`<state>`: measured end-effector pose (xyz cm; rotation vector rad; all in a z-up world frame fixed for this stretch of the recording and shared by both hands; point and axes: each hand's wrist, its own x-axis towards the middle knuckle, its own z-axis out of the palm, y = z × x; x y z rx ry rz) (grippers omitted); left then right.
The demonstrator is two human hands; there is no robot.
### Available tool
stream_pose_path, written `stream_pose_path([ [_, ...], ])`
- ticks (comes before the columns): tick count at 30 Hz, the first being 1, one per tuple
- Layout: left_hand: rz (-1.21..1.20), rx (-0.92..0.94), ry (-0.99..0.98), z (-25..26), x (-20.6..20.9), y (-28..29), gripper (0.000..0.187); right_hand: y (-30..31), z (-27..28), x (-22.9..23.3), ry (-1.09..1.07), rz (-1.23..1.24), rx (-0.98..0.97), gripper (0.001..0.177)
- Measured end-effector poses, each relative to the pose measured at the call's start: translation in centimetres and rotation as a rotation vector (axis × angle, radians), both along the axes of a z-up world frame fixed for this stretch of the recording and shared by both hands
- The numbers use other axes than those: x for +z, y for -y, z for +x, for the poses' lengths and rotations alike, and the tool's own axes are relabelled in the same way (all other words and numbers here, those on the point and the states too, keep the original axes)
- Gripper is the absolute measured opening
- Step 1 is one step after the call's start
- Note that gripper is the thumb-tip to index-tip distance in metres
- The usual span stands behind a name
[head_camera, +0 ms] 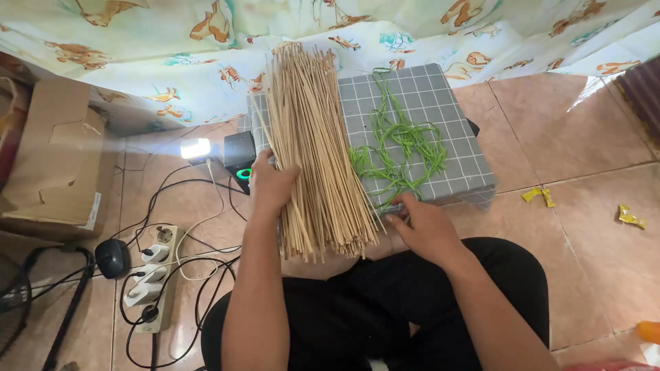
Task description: Tying bundles of thin wooden sticks together using green plastic string.
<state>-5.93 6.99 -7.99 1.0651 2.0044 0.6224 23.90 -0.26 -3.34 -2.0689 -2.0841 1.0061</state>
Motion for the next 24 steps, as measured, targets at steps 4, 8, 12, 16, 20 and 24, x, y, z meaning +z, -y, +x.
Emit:
stream_pose_path([
  [4, 0.061, 0.077, 0.136, 1.6, 1.8, 1.1, 0.073, 0.1, 0.0, -0.1, -0.006, 0.016, 0.019, 0.038],
  [8, 0.106, 0.201, 0.395, 3.2, 3.2, 1.9, 0.075, 0.1, 0.0, 0.1, -0.02, -0.002, 0.009, 0.039],
  [12, 0.207, 0.324, 0.812, 1.8, 1.0, 1.3, 0.044, 0.3, 0.3, -0.2, -0.019, -0.015, 0.028, 0.04],
  [16, 0.204, 0.345, 0.929, 2.5, 1.2, 1.5, 0.027, 0.2, 0.4, -0.3, -0.02, -0.017, 0.035, 0.041],
  [20, 0.187, 0.292, 0.95, 3.5, 4.0, 2.4, 0.016, -0.1, 0.4, -0.4, 0.0, -0.031, 0.037, 0.042],
  [24, 0.168, 0.232, 0.927, 4.7, 4.6, 3.2, 0.024, 0.1, 0.3, -0.1, 0.019, -0.013, 0.046, 0.041],
])
